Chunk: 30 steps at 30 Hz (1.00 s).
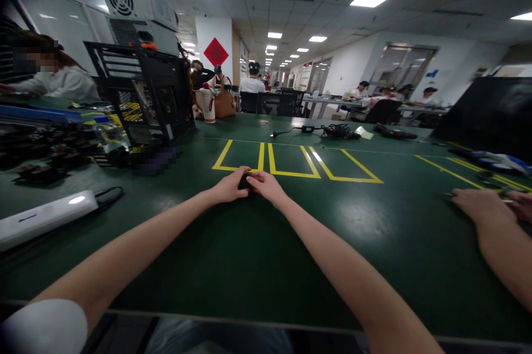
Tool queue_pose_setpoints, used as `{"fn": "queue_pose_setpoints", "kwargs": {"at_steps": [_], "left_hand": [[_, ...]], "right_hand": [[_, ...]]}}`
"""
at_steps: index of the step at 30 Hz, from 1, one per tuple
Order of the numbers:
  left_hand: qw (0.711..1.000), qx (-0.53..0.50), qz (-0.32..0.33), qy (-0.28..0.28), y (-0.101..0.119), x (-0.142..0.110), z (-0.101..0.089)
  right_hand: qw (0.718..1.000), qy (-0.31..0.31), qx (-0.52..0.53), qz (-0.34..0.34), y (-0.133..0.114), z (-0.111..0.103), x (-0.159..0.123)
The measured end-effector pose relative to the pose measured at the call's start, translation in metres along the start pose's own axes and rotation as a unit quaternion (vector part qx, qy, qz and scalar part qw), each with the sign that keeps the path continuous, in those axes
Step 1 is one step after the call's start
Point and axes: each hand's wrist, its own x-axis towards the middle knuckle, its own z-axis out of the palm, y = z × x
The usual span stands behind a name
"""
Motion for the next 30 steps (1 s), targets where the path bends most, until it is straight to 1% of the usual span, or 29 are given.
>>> {"fn": "queue_pose_setpoints", "kwargs": {"at_steps": [2,4,5,7,10,14,18,24,30], "left_hand": [[1.000,-0.007,0.010,0.009,0.001,0.001,0.002],[0.999,-0.017,0.022,0.018,0.002,-0.003,0.001],[0.999,-0.023,0.032,0.021,0.003,-0.006,0.000],[0.997,-0.036,0.058,0.026,0.004,-0.013,-0.003],[0.993,-0.046,0.100,0.035,0.006,-0.025,-0.006],[0.988,-0.052,0.140,0.046,0.007,-0.034,-0.009],[0.986,-0.067,0.141,0.051,0.004,-0.035,-0.011],[0.988,-0.065,0.128,0.062,0.000,-0.032,-0.011],[0.988,-0.056,0.127,0.071,0.005,-0.033,-0.012]], "right_hand": [[0.998,0.001,0.052,0.020,0.001,0.001,0.003],[0.998,0.004,0.058,0.016,0.000,0.001,0.000],[0.999,0.007,0.048,0.002,-0.001,0.002,-0.004],[0.999,0.013,0.018,-0.047,-0.003,0.004,-0.011],[0.993,0.006,-0.012,-0.118,-0.003,0.008,-0.022],[0.989,0.015,-0.004,-0.147,0.003,0.013,-0.028],[0.988,0.021,0.014,-0.150,0.007,0.016,-0.029],[0.988,0.019,0.021,-0.151,0.005,0.016,-0.033],[0.989,0.011,0.050,-0.141,0.004,0.017,-0.035]]}}
